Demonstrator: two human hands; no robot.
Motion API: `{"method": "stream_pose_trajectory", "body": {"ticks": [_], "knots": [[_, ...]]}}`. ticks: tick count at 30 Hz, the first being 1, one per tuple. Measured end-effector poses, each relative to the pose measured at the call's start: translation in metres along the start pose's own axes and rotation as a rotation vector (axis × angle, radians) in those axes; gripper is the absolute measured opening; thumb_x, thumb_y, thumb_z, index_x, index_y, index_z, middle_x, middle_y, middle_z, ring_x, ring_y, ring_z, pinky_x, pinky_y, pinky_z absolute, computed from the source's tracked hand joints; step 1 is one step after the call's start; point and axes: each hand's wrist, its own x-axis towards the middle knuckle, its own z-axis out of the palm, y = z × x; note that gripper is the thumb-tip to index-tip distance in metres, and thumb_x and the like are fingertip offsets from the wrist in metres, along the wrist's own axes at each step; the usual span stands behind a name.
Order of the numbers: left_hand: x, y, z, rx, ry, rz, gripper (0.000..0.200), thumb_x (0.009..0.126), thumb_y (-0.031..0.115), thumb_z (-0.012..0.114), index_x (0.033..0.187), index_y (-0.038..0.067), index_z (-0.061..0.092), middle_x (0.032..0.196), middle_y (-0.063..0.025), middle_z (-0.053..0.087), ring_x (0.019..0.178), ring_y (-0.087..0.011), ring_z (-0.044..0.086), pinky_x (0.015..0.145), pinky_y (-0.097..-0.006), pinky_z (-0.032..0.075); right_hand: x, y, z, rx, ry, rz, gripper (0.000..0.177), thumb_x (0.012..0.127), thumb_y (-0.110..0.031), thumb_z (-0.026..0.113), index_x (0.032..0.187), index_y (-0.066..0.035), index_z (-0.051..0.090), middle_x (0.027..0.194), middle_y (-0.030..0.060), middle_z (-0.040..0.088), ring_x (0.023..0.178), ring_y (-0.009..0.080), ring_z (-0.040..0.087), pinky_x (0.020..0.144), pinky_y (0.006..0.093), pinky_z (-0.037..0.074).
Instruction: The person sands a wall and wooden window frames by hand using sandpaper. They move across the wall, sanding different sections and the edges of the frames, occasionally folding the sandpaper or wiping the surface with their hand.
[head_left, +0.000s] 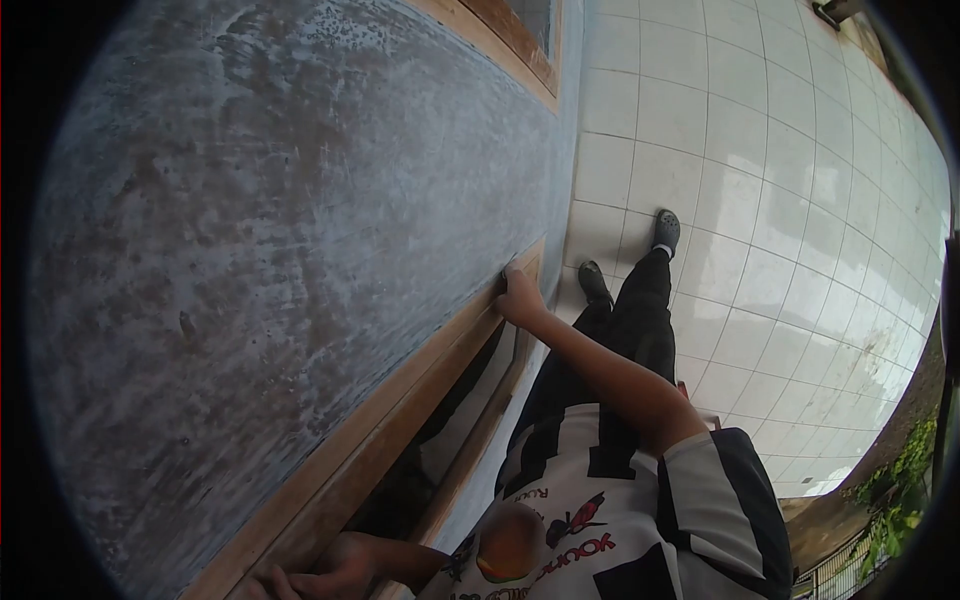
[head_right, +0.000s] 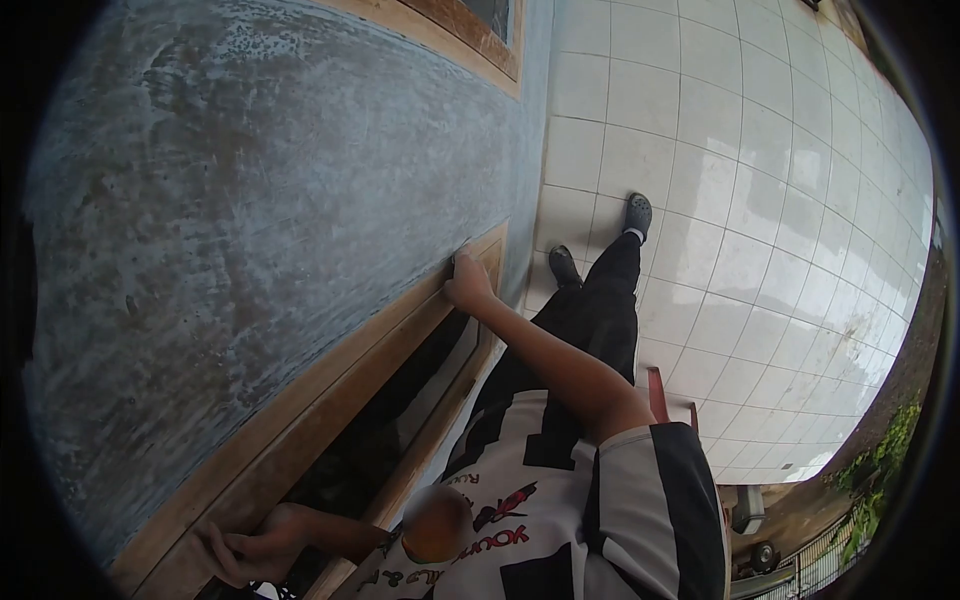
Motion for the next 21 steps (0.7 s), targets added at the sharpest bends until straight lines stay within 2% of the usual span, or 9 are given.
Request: {"method": "stream_pose_trajectory", "body": {"ticks": [3, 7, 9, 10, 12, 13, 15, 17, 21], "knots": [[0.001, 0.006, 0.000, 0.098, -0.026, -0.025, 0.031, 0.099, 0.014, 0.046, 0.089, -0.005, 0.068, 0.107, -0.0218, 0.068, 0.107, -0.0303, 0.067, 0.093, -0.0385, 0.056, -0.009, -0.002, 0.008, 0.043, 0.115, -0.027, 0.075, 0.075, 0.002, 0.055, 0.141, 0.023, 0.027, 0.125, 0.0411, 0.054, 0.120, 0.0504, 0.055, 0.104, 0.0495, 0.044], [0.004, 0.006, 0.004, 0.029, -0.018, 0.027, 0.032, 0.100, 0.013, 0.045, 0.089, -0.005, 0.068, 0.106, -0.0210, 0.068, 0.107, -0.0302, 0.067, 0.093, -0.0384, 0.056, -0.012, -0.014, 0.010, 0.033, 0.105, -0.020, 0.073, 0.075, 0.001, 0.056, 0.140, 0.023, 0.029, 0.126, 0.0420, 0.053, 0.120, 0.0500, 0.055, 0.104, 0.0491, 0.044], [0.004, 0.005, 0.004, 0.039, -0.010, 0.058, 0.033, 0.101, 0.014, 0.045, 0.088, -0.006, 0.068, 0.103, -0.0211, 0.068, 0.104, -0.0310, 0.068, 0.091, -0.0388, 0.057, 0.013, 0.000, 0.003, -0.027, 0.210, -0.034, 0.063, 0.074, -0.001, 0.060, 0.132, 0.016, 0.040, 0.118, 0.0382, 0.060, 0.118, 0.0498, 0.057, 0.100, 0.0497, 0.045], [0.004, 0.005, 0.002, 0.039, -0.004, 0.050, 0.033, 0.101, 0.014, 0.045, 0.088, -0.006, 0.068, 0.103, -0.0211, 0.068, 0.104, -0.0310, 0.068, 0.091, -0.0388, 0.057, 0.013, -0.005, -0.003, -0.031, 0.217, -0.040, 0.063, 0.074, -0.001, 0.060, 0.132, 0.016, 0.040, 0.118, 0.0382, 0.060, 0.118, 0.0498, 0.057, 0.100, 0.0497, 0.045], [0.004, 0.007, 0.000, 0.147, -0.034, 0.051, 0.034, 0.101, 0.014, 0.045, 0.086, -0.006, 0.068, 0.101, -0.0223, 0.069, 0.100, -0.0316, 0.069, 0.089, -0.0402, 0.058, 0.007, -0.018, -0.012, -0.026, -0.019, 0.143, 0.067, 0.075, -0.001, 0.059, 0.135, 0.018, 0.035, 0.121, 0.0394, 0.058, 0.120, 0.0502, 0.055, 0.102, 0.0490, 0.045], [0.004, 0.008, 0.000, 0.149, -0.040, 0.055, 0.034, 0.101, 0.014, 0.045, 0.086, -0.006, 0.068, 0.101, -0.0223, 0.069, 0.100, -0.0316, 0.069, 0.089, -0.0402, 0.058, -0.001, -0.018, -0.008, -0.027, -0.025, 0.147, 0.067, 0.075, -0.001, 0.059, 0.135, 0.018, 0.035, 0.121, 0.0394, 0.058, 0.120, 0.0502, 0.055, 0.102, 0.0490, 0.045], [0.007, 0.008, 0.004, 0.089, -0.012, 0.086, 0.034, 0.101, 0.014, 0.044, 0.086, -0.007, 0.068, 0.101, -0.0238, 0.069, 0.099, -0.0324, 0.070, 0.089, -0.0415, 0.058, -0.016, -0.017, 0.002, -0.039, 0.089, -0.075, 0.066, 0.076, -0.002, 0.059, 0.134, 0.020, 0.034, 0.121, 0.0397, 0.058, 0.120, 0.0501, 0.056, 0.102, 0.0490, 0.045], [0.007, 0.006, 0.003, 0.073, -0.015, 0.096, 0.034, 0.101, 0.013, 0.044, 0.086, -0.007, 0.068, 0.103, -0.0245, 0.069, 0.099, -0.0328, 0.069, 0.090, -0.0421, 0.058, 0.005, -0.001, 0.000, -0.073, 0.090, -0.070, 0.067, 0.077, -0.003, 0.059, 0.134, 0.021, 0.034, 0.120, 0.0401, 0.058, 0.120, 0.0500, 0.056, 0.102, 0.0486, 0.045], [0.004, 0.007, 0.003, -0.003, -0.004, 0.040, 0.034, 0.101, 0.013, 0.044, 0.087, -0.008, 0.068, 0.106, -0.0258, 0.068, 0.102, -0.0338, 0.068, 0.091, -0.0438, 0.058, -0.002, -0.020, -0.007, -0.104, 0.028, 0.005, 0.067, 0.077, -0.004, 0.059, 0.134, 0.022, 0.033, 0.120, 0.0399, 0.058, 0.119, 0.0497, 0.056, 0.101, 0.0482, 0.046]]}}
